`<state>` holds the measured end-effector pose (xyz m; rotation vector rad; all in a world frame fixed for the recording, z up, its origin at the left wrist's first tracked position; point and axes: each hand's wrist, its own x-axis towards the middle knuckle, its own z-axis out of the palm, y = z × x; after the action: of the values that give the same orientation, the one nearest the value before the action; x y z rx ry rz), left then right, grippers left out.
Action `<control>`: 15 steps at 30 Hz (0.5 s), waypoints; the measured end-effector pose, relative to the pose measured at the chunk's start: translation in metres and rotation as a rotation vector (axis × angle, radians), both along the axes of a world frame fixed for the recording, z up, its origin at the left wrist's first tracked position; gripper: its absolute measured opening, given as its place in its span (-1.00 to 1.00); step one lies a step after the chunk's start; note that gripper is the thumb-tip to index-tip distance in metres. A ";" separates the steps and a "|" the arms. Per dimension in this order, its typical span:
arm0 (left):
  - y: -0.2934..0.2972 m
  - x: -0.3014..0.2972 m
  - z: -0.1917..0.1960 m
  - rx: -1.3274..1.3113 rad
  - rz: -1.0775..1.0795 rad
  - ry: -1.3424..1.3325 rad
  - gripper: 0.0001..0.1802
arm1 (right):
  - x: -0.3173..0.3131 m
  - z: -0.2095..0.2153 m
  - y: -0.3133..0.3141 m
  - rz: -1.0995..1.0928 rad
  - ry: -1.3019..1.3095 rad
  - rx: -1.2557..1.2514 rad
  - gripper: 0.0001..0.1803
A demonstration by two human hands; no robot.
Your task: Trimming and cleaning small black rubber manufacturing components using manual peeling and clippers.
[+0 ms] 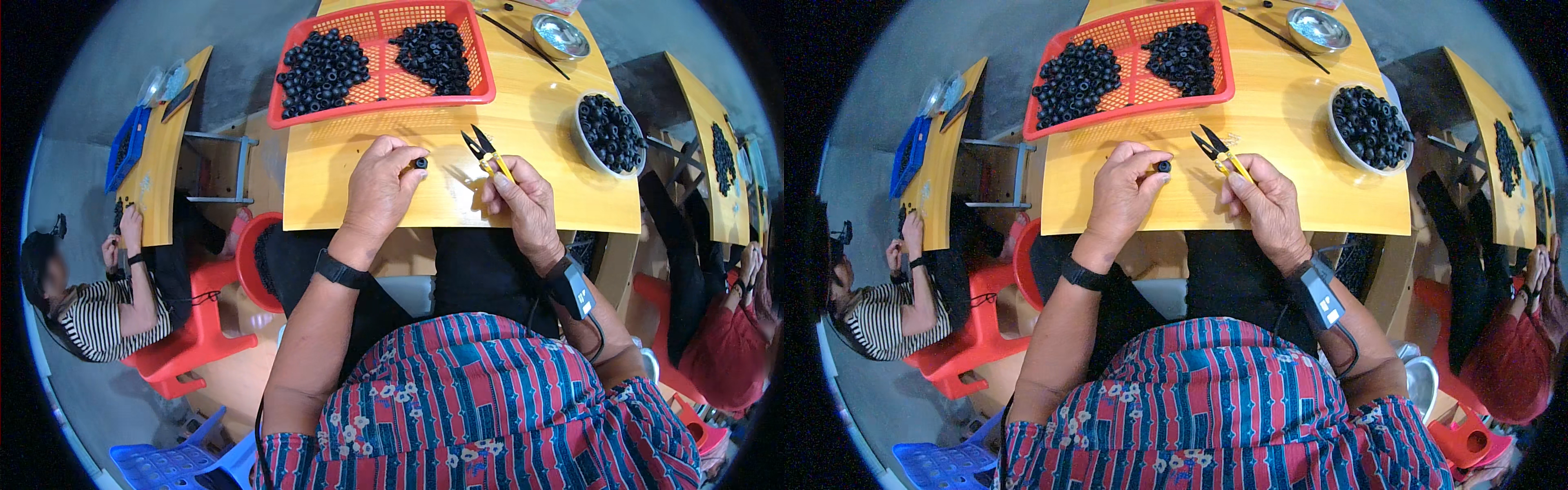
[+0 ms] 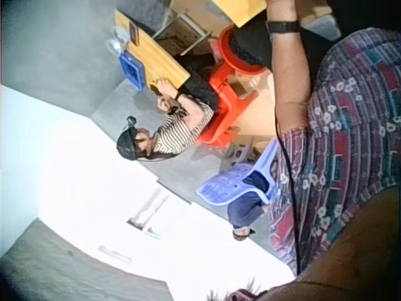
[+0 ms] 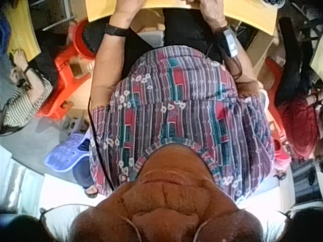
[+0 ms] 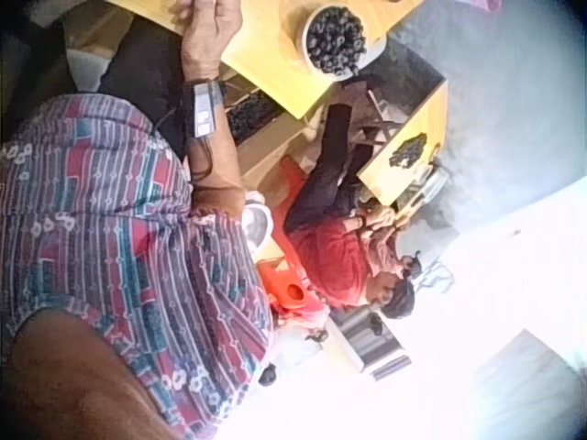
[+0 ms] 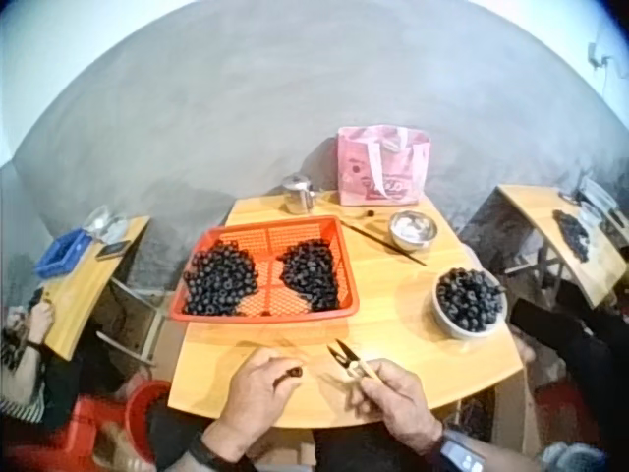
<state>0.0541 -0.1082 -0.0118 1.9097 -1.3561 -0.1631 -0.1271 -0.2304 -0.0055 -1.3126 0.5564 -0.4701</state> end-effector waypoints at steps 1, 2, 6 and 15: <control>0.000 0.001 -0.001 -0.003 -0.008 -0.001 -0.65 | 0.000 0.000 -0.001 0.004 -0.047 0.044 -0.82; 0.000 0.001 -0.002 0.025 0.010 0.022 -0.69 | 0.000 0.001 -0.002 0.000 -0.048 0.041 -0.82; 0.015 -0.007 0.002 0.002 0.115 0.594 -0.78 | 0.003 0.003 0.003 0.069 -0.055 0.137 -0.88; 0.077 -0.040 0.023 -0.350 0.031 1.604 -0.69 | 0.005 0.027 0.047 0.277 -0.021 0.349 -0.80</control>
<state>0.0142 -0.0309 0.0112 0.8973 -0.1877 -1.0697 -0.1221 -0.1832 0.0216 -1.0272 0.4086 -0.1478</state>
